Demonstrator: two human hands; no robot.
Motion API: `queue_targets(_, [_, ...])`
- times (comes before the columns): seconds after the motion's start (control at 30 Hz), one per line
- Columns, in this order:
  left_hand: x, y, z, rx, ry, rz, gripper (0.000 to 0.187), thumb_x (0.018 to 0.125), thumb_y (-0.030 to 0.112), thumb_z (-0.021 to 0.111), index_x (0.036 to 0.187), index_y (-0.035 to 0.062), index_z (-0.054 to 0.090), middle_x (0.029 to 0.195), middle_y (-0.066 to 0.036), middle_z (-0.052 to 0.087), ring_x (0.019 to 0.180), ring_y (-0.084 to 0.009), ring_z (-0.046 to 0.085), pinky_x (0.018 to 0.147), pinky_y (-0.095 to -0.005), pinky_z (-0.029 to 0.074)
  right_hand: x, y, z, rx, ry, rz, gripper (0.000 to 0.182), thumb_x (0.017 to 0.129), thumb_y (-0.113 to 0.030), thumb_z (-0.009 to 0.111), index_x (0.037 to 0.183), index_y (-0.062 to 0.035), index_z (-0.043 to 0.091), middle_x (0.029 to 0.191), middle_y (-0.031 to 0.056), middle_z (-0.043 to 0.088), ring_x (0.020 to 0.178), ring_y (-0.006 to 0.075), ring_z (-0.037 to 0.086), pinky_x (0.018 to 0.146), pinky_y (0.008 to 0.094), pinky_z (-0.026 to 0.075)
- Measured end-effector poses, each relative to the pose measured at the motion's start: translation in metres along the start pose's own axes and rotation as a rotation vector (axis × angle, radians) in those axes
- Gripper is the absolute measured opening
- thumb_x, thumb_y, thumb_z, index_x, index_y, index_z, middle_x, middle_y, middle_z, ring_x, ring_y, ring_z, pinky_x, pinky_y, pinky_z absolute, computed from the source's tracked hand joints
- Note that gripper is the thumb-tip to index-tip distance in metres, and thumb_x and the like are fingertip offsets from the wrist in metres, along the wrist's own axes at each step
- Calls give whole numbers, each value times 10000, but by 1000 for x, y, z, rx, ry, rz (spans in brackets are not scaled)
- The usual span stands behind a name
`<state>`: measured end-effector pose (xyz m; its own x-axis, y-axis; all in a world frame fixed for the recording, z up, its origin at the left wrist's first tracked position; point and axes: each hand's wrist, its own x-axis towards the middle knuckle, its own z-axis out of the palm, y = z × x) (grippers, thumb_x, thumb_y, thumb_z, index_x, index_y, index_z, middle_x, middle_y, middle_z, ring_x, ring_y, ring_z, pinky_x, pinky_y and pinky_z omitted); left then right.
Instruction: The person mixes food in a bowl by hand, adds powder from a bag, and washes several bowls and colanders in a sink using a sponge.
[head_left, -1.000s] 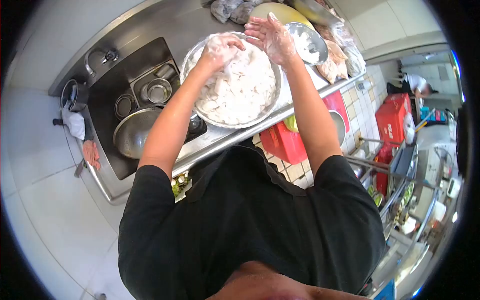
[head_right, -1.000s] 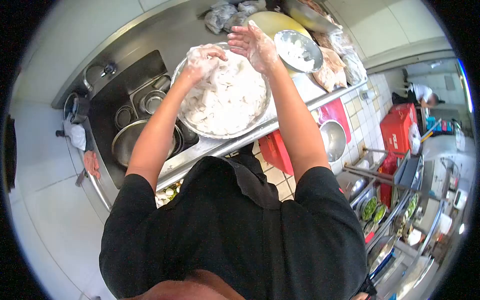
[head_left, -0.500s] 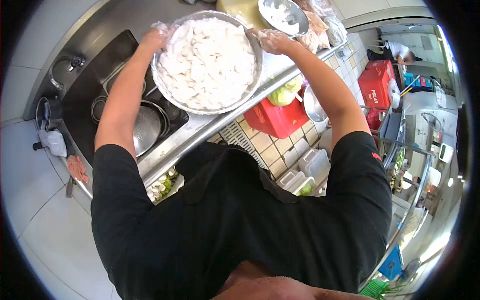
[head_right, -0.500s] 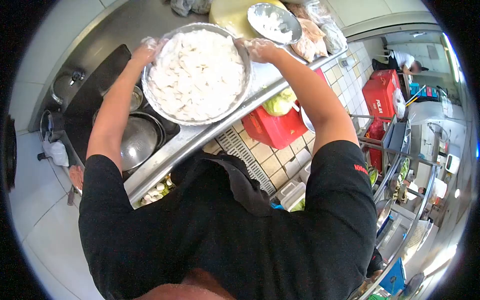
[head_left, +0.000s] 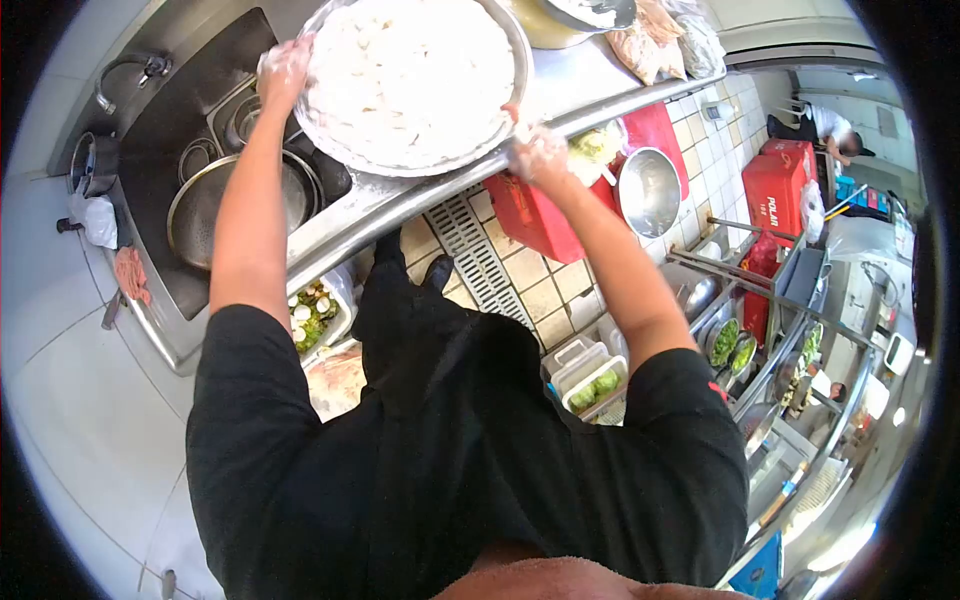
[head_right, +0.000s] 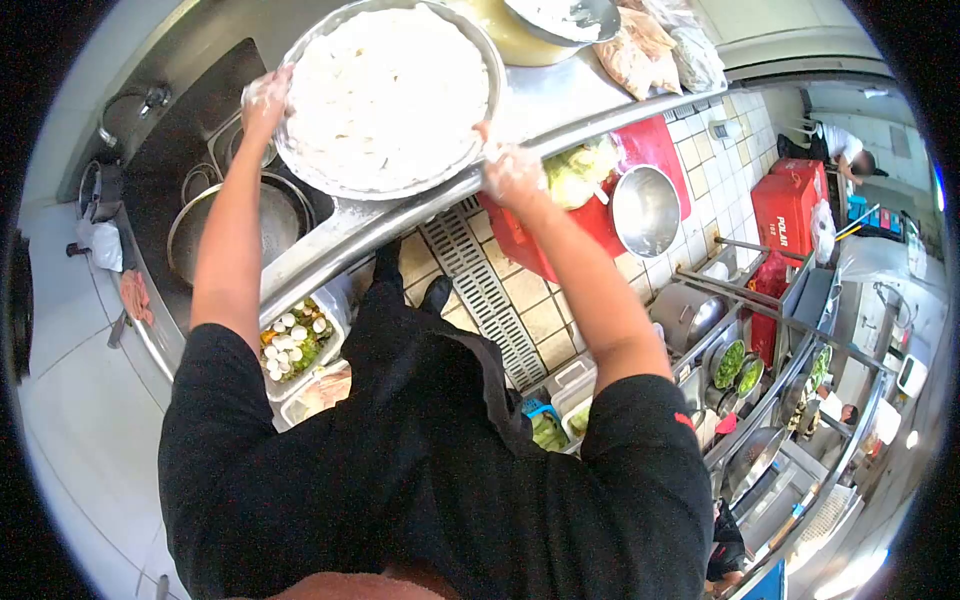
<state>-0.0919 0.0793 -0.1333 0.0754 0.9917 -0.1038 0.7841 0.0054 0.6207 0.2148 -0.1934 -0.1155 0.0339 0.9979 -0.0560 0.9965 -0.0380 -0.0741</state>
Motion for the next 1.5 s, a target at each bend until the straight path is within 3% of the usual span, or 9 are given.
queue_targets(0.23, [-99,-34,37,-300,316,-162,617,877,532,413,909,-44,633,875,-257,621,843,-414,581,750,-486,424,-44,-73,14,188,38,143,591,752,-201,610,1232,3,331,978,215,615,820,314,644,716,364,524])
queue_targets(0.33, [-144,-38,67,-570,546,-156,514,909,431,453,843,-53,612,780,-217,604,786,-329,567,745,-433,421,-33,-68,-5,308,-118,325,590,743,-202,621,1219,-41,312,936,219,617,823,349,636,712,426,512])
queue_targets(0.5, [-155,2,-15,-408,32,-427,670,850,560,497,1116,-49,581,1064,-250,598,948,-327,567,858,-402,421,5,2,-7,94,20,111,406,792,-120,503,1185,-85,409,907,192,632,793,368,628,700,445,506])
queue_targets(0.67, [-2,-36,-15,264,-81,458,618,865,543,445,1216,40,524,1145,-269,553,1041,-412,541,902,-428,417,90,85,24,-43,154,-229,492,870,-262,434,1348,-169,359,1135,122,584,870,309,621,721,416,515])
queue_targets(0.8, [42,-22,13,79,-183,312,578,868,552,417,1144,74,586,1150,-241,554,1033,-377,554,903,-408,421,100,94,22,-32,211,-312,549,840,-256,490,1359,-144,348,1287,76,509,828,274,627,683,406,524])
queue_targets(0.9, [38,-40,26,172,-14,279,624,856,585,401,1113,52,599,1129,-216,574,1048,-362,546,900,-409,418,71,86,21,-123,71,-169,429,898,-285,390,1316,-189,403,1180,140,577,930,321,607,756,415,504])
queue_targets(1.03, [-17,-13,3,72,-21,77,681,818,632,422,1123,52,607,1158,-171,583,1100,-345,524,935,-393,396,16,61,25,-248,173,-215,479,815,-162,476,1255,19,420,1013,145,637,731,286,631,616,423,510])
queue_targets(1.2, [-74,-20,13,-123,196,-138,675,807,589,503,1096,-11,610,1086,-205,611,1061,-322,555,925,-363,400,-36,18,32,22,217,-34,574,762,-118,512,1307,-16,361,770,170,627,626,320,619,567,425,497])
queue_targets(1.5, [-172,-15,26,-430,414,-270,542,893,448,474,926,-75,614,851,-225,623,780,-305,567,766,-392,424,-51,-51,36,266,106,266,630,767,-162,568,1334,-29,327,940,203,618,785,347,616,664,430,500])
